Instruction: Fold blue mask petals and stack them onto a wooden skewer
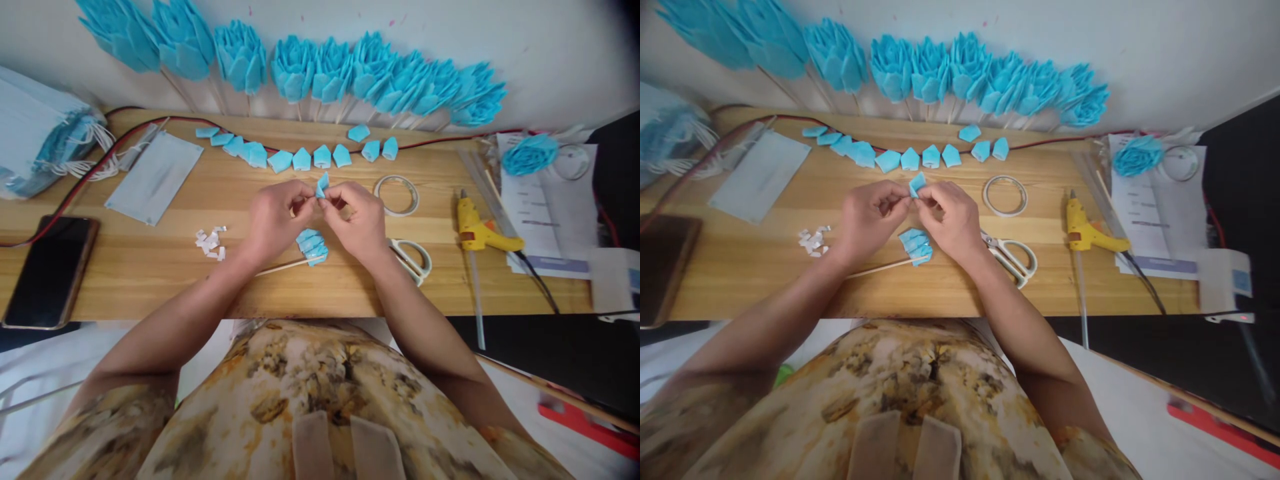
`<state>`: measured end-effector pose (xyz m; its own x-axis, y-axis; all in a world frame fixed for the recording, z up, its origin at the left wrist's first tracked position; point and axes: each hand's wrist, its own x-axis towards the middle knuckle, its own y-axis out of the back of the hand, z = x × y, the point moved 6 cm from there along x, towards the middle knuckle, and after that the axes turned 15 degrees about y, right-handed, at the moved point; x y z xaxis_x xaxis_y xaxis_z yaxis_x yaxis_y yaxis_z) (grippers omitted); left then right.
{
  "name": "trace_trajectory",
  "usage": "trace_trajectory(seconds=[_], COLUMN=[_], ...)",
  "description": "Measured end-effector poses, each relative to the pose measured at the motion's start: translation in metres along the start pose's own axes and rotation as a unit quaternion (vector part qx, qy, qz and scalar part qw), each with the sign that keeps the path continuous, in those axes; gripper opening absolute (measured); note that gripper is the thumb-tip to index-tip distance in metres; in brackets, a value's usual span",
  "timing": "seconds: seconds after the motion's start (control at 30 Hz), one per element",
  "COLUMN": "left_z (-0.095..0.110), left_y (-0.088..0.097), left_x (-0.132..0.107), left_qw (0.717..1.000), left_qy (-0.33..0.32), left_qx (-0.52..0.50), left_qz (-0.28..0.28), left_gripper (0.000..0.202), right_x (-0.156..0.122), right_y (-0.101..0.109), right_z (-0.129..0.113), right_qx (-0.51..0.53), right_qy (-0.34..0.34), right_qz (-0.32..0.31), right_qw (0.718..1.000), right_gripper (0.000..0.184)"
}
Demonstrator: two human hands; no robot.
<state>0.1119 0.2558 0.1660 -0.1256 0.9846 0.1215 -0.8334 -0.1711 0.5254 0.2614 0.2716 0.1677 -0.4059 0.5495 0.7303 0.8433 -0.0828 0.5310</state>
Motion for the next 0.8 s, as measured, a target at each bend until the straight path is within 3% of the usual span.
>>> trace_trajectory(seconds=[0.27,0.6,0.7,0.8], left_z=[-0.002,-0.003,-0.003,0.003], left_y=[-0.002,-0.001,0.003,0.019], left_x=[0.001,0.001,0.006,0.009], left_qw=[1.0,1.0,1.0,0.999], left_qy=[-0.006,0.022,0.029,0.025], left_qx=[0.008,-0.012,-0.009,-0.005], left_qz=[0.001,-0.009,0.002,0.03], left_gripper=[0.013,0.013,0.013,0.013], right_x=[-0.001,-0.001,-0.001,-0.005], right_y=[-0.001,-0.003,-0.002,0.0], right_z=[0.003,0.007,0.011,0.02], right_qx=[-0.003,0.038,0.087,0.138], right_qy=[-0.013,-0.087,-0.132,-0.194], right_qz=[-0.011,-0.023,-0.007,0.018], right_qw=[1.0,0.995,0.987,0.971], right_gripper=[0.009,0.01,0.012,0.018])
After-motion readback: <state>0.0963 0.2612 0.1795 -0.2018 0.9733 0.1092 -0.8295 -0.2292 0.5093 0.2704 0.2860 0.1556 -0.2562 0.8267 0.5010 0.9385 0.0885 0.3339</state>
